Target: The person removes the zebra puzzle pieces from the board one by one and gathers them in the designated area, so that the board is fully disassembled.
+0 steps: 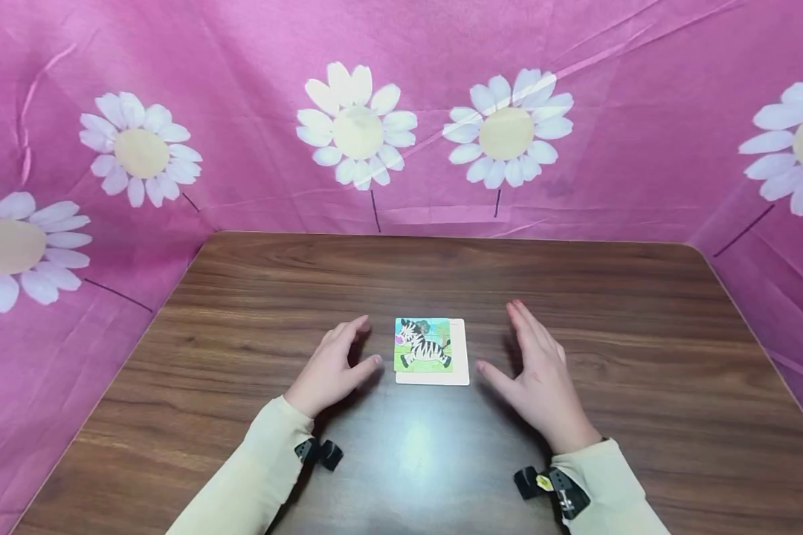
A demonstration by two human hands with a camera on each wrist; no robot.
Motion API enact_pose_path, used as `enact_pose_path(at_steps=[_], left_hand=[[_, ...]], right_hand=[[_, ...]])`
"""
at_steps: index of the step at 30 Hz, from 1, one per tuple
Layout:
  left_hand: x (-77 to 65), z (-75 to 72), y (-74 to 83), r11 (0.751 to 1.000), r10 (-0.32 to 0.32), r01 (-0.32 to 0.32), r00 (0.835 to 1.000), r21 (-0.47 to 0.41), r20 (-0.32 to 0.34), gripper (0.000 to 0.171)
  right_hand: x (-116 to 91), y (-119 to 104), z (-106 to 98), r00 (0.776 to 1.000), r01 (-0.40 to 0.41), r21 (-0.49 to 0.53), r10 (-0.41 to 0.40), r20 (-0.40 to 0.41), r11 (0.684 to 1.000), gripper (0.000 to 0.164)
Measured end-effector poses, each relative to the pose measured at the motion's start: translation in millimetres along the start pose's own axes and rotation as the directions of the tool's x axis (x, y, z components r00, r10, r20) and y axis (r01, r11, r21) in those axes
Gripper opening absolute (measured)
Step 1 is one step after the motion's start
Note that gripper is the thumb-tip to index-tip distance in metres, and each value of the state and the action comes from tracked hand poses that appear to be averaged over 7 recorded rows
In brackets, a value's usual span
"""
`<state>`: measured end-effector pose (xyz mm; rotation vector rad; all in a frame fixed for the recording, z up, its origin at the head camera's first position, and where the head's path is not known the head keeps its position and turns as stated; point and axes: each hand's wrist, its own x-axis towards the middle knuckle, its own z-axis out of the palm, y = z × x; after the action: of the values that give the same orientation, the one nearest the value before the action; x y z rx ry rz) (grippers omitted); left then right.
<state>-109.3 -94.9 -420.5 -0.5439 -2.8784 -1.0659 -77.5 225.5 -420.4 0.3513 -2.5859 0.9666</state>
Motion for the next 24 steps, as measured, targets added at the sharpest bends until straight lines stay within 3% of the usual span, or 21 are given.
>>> enact_pose_path(at_steps=[9,18,24], left_hand=[[5.4,2.6,0.7,1.0,-0.012,0.012,1.0,-0.009,0.025,0.059],[10.9,9.7,5.9,0.995,-0.075,0.069,0.993,0.072,0.087,0.043],[13.9,15.1,8.6,0.99,-0.102,0.092,0.991,0.109,0.091,0.041]], right_hand=[[12.9,-7.4,12.7,0.999,0.013,0.029,-0.014,0.049,0.999,0.089],[18.4,-9.2,24.2,0.997,0.022,0.046,-0.025,0.071,0.999,0.081],[22.0,-8.2,30.1,0.993,0.027,0.064,-0.035,0.117,0.998,0.077]])
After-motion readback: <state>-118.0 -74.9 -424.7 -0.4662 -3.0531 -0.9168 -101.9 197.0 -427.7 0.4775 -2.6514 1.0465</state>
